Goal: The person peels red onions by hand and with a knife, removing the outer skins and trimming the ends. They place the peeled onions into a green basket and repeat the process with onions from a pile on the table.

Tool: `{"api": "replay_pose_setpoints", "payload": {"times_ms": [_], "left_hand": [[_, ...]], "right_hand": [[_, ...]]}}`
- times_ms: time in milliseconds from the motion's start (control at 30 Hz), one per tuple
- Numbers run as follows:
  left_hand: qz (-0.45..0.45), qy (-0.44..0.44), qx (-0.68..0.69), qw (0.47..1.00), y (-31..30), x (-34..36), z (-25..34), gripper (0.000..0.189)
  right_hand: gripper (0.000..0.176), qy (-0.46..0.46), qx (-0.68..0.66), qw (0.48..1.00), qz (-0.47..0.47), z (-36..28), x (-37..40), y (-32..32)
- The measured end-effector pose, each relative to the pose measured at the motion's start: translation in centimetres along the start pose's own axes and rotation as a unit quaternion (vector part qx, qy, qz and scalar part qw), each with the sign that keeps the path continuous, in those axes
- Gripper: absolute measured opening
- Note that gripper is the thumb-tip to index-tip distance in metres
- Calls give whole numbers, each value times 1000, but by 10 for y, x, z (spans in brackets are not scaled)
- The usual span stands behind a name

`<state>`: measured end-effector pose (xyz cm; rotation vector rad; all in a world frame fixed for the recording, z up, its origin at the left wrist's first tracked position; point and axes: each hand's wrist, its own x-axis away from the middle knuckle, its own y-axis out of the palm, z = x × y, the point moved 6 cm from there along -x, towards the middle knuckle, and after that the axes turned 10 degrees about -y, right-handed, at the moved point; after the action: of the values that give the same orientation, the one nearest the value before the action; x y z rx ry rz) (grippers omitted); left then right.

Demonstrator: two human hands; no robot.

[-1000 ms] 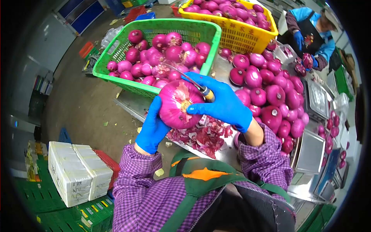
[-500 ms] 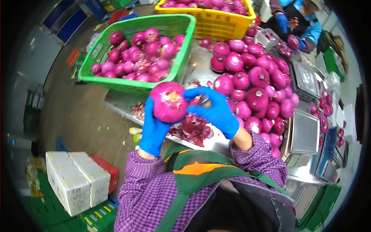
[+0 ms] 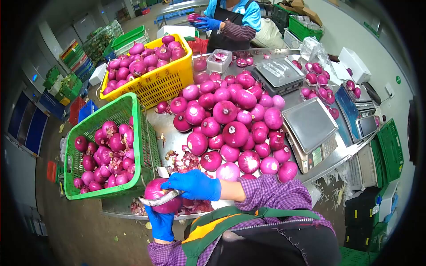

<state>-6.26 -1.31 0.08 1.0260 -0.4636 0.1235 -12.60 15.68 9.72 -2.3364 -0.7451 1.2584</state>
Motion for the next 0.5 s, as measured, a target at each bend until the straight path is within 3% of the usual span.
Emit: {"api": "replay_pose_setpoints", "payload": {"times_ms": [33, 100, 233, 267, 300, 333, 367, 433, 467, 500], "left_hand": [[-4, 4, -1, 1000, -1, -2, 1, 91], [-25, -86, -11, 996, 1, -3, -10, 91], [-52, -99, -45, 993, 13, -10, -24, 88], [-19, -70, -81, 994, 13, -11, -23, 84], [-45, -69, -79, 994, 14, -11, -22, 83], [-13, -58, -72, 996, 11, -7, -21, 83], [-20, -56, -58, 997, 9, -7, -20, 82], [-27, -41, -28, 998, 14, -3, -16, 78], [-27, -43, -15, 999, 20, 0, -13, 80], [-19, -52, 11, 998, 17, 0, -11, 84]], "right_hand": [[48, -3, 10, 1000, -8, -1, 2, -1], [48, -14, 19, 1000, -19, 1, 6, 2], [40, 3, 68, 998, 8, 20, 20, 15], [38, 37, 79, 996, 8, 25, 22, 20], [30, 65, 29, 996, 52, 24, 17, 10], [20, 112, -39, 990, 81, 33, 17, 9], [19, 184, -64, 977, 86, 39, 16, 3], [29, 240, -94, 955, 145, 49, 25, 3], [40, 225, -141, 949, 167, 44, 23, 1], [55, 170, -80, 971, 145, 37, 23, -2]]}}
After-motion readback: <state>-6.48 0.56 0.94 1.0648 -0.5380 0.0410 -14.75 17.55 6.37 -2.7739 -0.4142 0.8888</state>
